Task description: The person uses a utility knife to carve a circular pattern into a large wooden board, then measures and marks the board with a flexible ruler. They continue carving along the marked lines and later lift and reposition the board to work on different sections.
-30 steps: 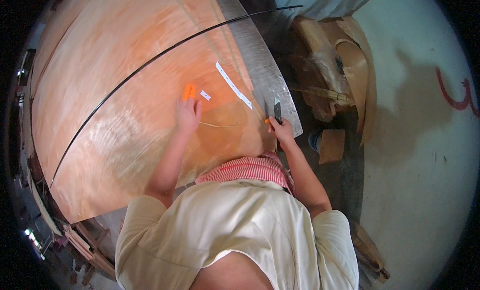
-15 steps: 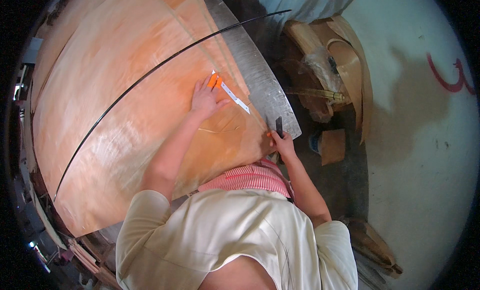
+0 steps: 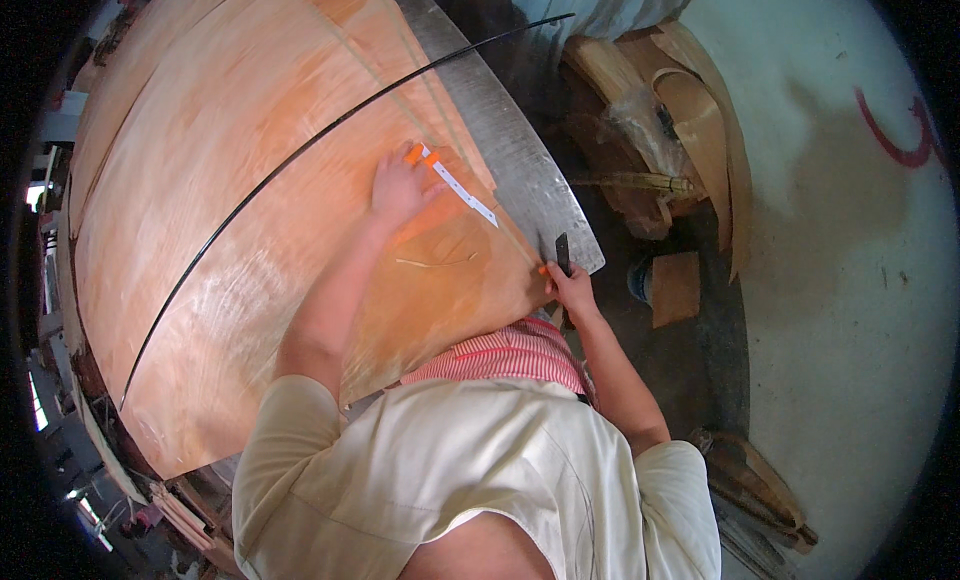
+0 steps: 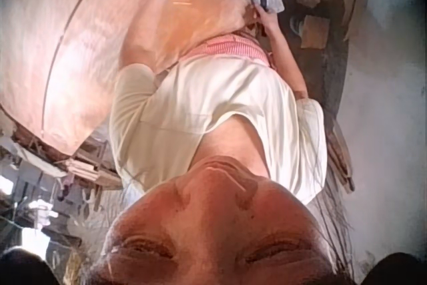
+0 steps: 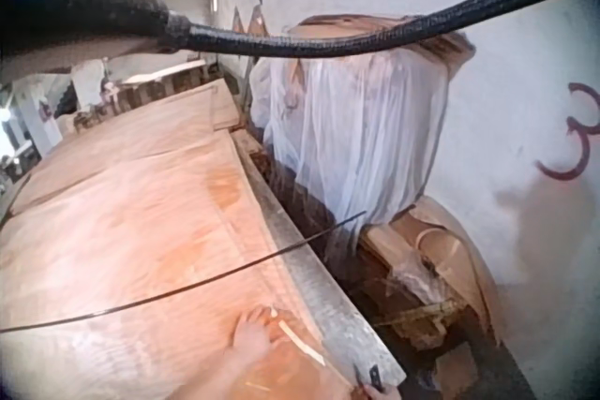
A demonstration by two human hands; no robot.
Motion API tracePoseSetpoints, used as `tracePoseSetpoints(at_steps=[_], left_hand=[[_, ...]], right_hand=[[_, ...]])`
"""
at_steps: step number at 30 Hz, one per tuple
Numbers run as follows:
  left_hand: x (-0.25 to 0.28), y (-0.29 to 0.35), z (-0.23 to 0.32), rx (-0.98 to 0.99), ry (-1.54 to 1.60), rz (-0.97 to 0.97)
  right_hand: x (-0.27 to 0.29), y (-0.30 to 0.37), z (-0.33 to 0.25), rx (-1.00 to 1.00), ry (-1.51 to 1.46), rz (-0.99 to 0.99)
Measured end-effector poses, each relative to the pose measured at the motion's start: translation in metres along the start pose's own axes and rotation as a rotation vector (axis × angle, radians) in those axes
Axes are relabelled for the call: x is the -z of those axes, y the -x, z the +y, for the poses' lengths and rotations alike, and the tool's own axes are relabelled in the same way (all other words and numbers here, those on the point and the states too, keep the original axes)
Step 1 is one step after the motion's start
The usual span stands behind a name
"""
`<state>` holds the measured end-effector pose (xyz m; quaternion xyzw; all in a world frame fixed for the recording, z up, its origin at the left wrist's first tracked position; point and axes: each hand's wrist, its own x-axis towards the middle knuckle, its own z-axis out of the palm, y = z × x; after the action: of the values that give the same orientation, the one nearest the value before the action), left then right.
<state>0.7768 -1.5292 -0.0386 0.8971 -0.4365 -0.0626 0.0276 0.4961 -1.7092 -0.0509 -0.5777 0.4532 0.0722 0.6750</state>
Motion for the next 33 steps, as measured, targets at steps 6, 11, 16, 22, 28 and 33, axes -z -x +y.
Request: tracePoseSetpoints(at_steps=[6, 11, 16, 22, 28, 33], left_hand=[[-0.009, -0.002, -0.004, -0.032, -0.062, 0.061], [-0.008, 0.001, -0.007, -0.015, 0.043, 0.096], [-0.037, 0.056, 0.045, -0.081, 0.123, 0.199], [-0.05, 0.068, 0.085, -0.062, 0.193, 0.186], [-0.029, 0.065, 0.113, 0.009, 0.093, -0.02], [-0.057, 0.117, 0.151, -0.059, 0.197, 0.073]], right_hand=[[-0.003, 0.008, 0.001, 0.034, 0.011, 0.022], [-0.011, 0.024, 0.001, 0.049, 0.026, 0.019], [-0.009, 0.042, 0.021, 0.07, 0.091, 0.016], [0.002, 0.048, 0.028, 0.071, 0.092, -0.054], [0.031, 0.047, 0.04, 0.167, 0.138, -0.144], [0.083, 0.042, 0.085, 0.156, 0.257, -0.202]])
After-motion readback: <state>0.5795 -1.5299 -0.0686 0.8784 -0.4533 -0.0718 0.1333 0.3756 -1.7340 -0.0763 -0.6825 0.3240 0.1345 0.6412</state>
